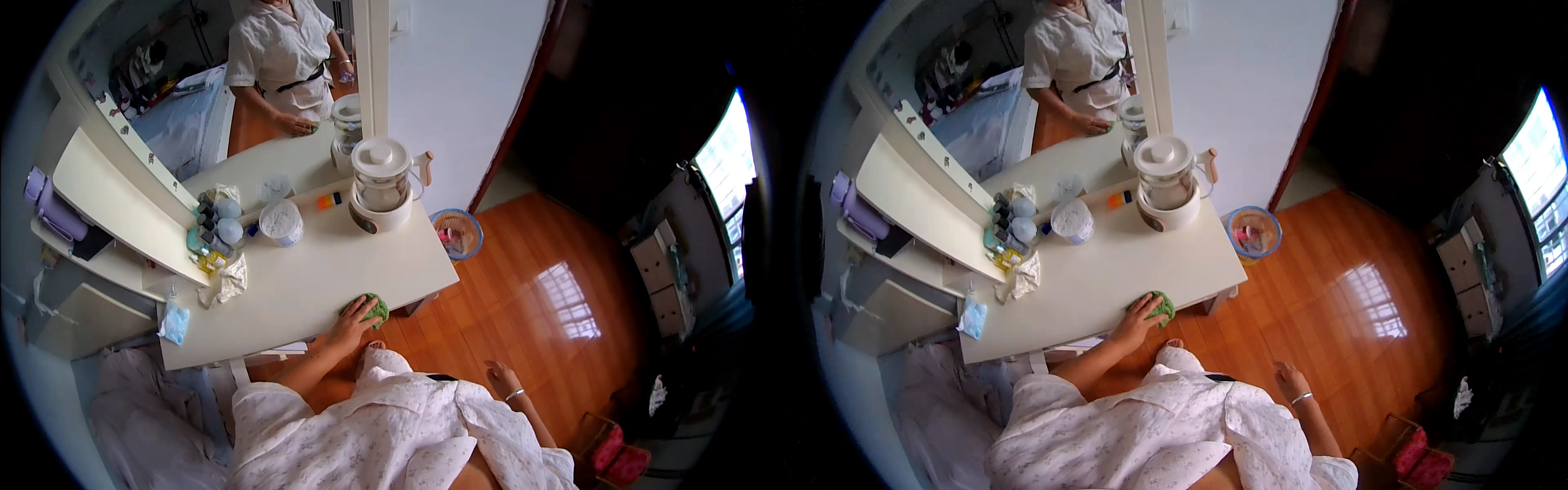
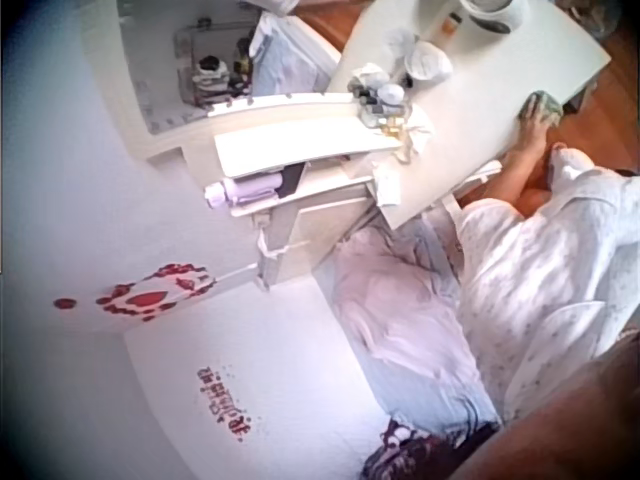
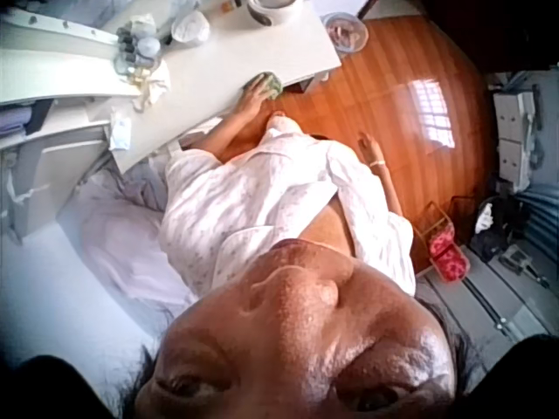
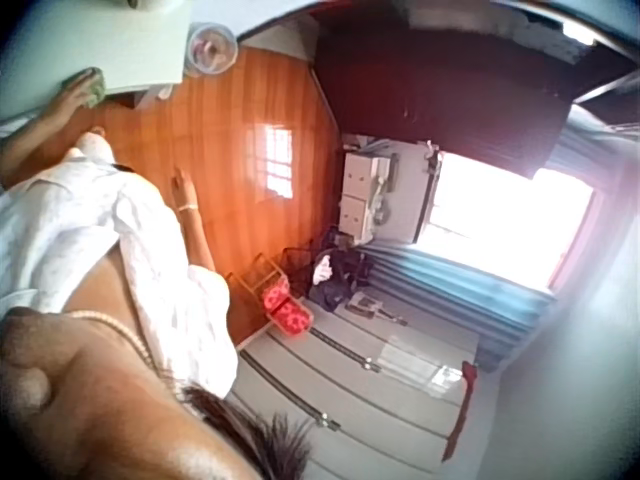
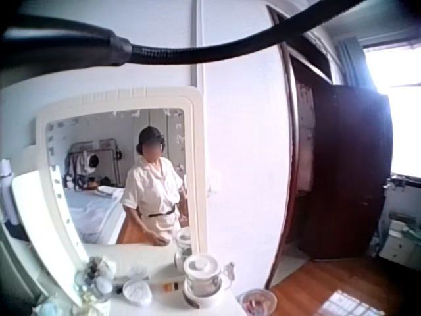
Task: The person wipes a table surface with a cloth, then rinses the cloth in a basin of water and uses it to scrub the floor.
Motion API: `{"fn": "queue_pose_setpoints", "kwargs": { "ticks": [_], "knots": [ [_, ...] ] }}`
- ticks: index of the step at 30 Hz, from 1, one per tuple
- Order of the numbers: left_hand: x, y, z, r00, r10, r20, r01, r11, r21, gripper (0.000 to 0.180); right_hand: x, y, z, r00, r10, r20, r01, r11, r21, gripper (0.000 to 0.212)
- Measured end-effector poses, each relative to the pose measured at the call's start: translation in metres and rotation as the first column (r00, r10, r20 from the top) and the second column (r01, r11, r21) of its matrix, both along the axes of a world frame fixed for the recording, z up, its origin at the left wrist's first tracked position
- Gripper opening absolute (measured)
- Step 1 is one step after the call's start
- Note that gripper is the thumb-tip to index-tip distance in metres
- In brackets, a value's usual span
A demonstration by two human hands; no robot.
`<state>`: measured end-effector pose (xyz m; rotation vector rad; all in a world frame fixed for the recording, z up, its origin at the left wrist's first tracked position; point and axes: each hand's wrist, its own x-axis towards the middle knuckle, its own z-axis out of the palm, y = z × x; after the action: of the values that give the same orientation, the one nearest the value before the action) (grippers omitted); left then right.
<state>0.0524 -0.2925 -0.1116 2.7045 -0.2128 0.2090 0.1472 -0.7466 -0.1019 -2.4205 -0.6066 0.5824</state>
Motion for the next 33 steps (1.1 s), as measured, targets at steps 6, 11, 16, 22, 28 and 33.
{"fn": "queue_pose_setpoints", "kwargs": {
  "ticks": [6, 11, 16, 22, 28, 33],
  "knots": [
    [0.068, -0.048, -0.018, 0.99, 0.017, 0.143, -0.004, 0.996, -0.089, 0.041, -0.004, -0.015, -0.003, 0.999, 0.014, 0.031, -0.015, 0.999, 0.045, 0.025],
    [0.094, -0.068, -0.019, 0.996, -0.003, 0.084, 0.017, 0.986, -0.168, 0.041, -0.008, -0.027, 0.0, 0.999, -0.015, -0.047, 0.014, 1.0, -0.023, 0.025],
    [0.027, -0.035, -0.007, 0.998, 0.048, 0.041, -0.043, 0.992, -0.12, 0.041, -0.015, -0.049, -0.025, 1.0, -0.008, -0.006, 0.008, 0.997, 0.073, 0.023],
    [-0.043, -0.028, 0.004, 0.959, 0.283, 0.02, -0.281, 0.94, 0.194, 0.047, -0.019, -0.073, -0.061, 0.999, -0.05, 0.014, 0.05, 0.998, -0.047, 0.019],
    [0.002, -0.055, 0.021, 0.937, 0.341, -0.07, -0.321, 0.924, 0.206, 0.052, -0.017, -0.07, -0.045, 0.985, -0.171, -0.038, 0.173, 0.982, 0.071, 0.017],
    [0.088, -0.075, 0.017, 0.981, 0.193, -0.003, -0.188, 0.956, 0.224, 0.053, -0.024, -0.085, -0.051, 0.966, -0.247, -0.082, 0.253, 0.965, 0.07, 0.021]
  ]
}}
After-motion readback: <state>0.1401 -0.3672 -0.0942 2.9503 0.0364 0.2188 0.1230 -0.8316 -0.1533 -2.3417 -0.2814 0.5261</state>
